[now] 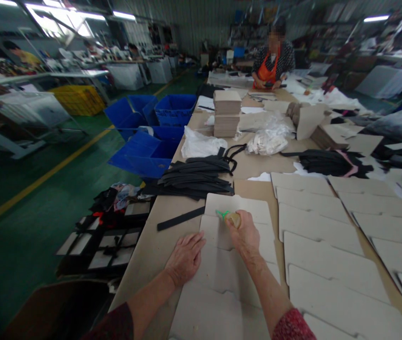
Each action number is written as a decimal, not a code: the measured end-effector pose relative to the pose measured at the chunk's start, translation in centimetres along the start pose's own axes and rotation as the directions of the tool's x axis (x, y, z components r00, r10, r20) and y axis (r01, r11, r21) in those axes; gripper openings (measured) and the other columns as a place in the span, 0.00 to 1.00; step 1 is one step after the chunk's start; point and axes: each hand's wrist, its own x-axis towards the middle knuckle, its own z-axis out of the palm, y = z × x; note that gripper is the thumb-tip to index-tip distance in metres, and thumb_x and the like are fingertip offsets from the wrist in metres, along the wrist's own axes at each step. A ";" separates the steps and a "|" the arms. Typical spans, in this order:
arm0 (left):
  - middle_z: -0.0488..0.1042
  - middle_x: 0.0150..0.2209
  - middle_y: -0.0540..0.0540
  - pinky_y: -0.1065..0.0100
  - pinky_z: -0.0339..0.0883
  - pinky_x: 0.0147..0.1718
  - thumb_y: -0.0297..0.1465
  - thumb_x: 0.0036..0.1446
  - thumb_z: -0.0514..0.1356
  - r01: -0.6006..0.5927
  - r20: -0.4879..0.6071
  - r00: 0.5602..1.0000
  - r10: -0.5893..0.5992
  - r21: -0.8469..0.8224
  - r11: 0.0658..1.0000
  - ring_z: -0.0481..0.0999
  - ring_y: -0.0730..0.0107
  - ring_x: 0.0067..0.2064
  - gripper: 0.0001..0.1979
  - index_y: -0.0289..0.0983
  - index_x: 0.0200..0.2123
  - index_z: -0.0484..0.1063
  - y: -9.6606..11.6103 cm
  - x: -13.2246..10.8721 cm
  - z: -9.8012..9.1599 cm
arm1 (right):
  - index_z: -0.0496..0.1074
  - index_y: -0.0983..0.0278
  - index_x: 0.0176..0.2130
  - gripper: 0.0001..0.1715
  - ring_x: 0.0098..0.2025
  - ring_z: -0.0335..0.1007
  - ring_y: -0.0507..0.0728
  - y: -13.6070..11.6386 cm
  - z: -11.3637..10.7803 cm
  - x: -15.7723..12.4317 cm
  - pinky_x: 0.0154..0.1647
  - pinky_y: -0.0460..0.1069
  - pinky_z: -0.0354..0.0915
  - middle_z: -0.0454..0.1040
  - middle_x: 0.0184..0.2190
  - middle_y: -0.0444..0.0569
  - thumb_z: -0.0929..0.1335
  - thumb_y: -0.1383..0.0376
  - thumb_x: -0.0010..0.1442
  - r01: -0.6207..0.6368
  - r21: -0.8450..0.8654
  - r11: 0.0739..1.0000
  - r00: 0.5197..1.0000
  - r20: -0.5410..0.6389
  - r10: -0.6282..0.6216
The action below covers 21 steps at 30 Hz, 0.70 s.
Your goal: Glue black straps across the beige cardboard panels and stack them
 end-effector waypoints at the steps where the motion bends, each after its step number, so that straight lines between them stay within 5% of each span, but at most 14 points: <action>1: 0.64 0.65 0.47 0.50 0.59 0.58 0.24 0.59 0.54 0.000 0.002 1.000 0.000 0.001 1.000 0.61 0.56 0.62 0.23 0.40 0.57 0.67 0.0 0.0 0.0 | 0.66 0.59 0.49 0.21 0.40 0.67 0.57 -0.1 -0.1 0.0 0.37 0.51 0.58 0.70 0.46 0.48 0.65 0.51 0.60 0.000 -0.013 1.000 1.000 -0.007 0.000; 11: 0.63 0.65 0.46 0.49 0.59 0.59 0.24 0.59 0.54 0.000 0.001 1.000 0.000 -0.005 1.000 0.61 0.57 0.62 0.24 0.40 0.58 0.67 0.0 -0.1 0.0 | 0.66 0.56 0.47 0.20 0.37 0.67 0.57 -0.1 -1.8 0.2 0.33 0.50 0.54 0.72 0.43 0.45 0.66 0.49 0.60 -0.047 -0.116 0.992 0.998 0.044 0.053; 21: 0.64 0.65 0.46 0.48 0.60 0.58 0.24 0.59 0.54 -0.005 -0.006 1.000 0.005 -0.001 1.000 0.61 0.56 0.62 0.23 0.40 0.58 0.67 -0.1 -0.1 0.1 | 0.65 0.57 0.48 0.18 0.37 0.67 0.56 -1.3 -0.4 0.3 0.33 0.49 0.54 0.71 0.45 0.45 0.66 0.53 0.61 -0.006 -0.090 0.996 0.999 0.041 0.010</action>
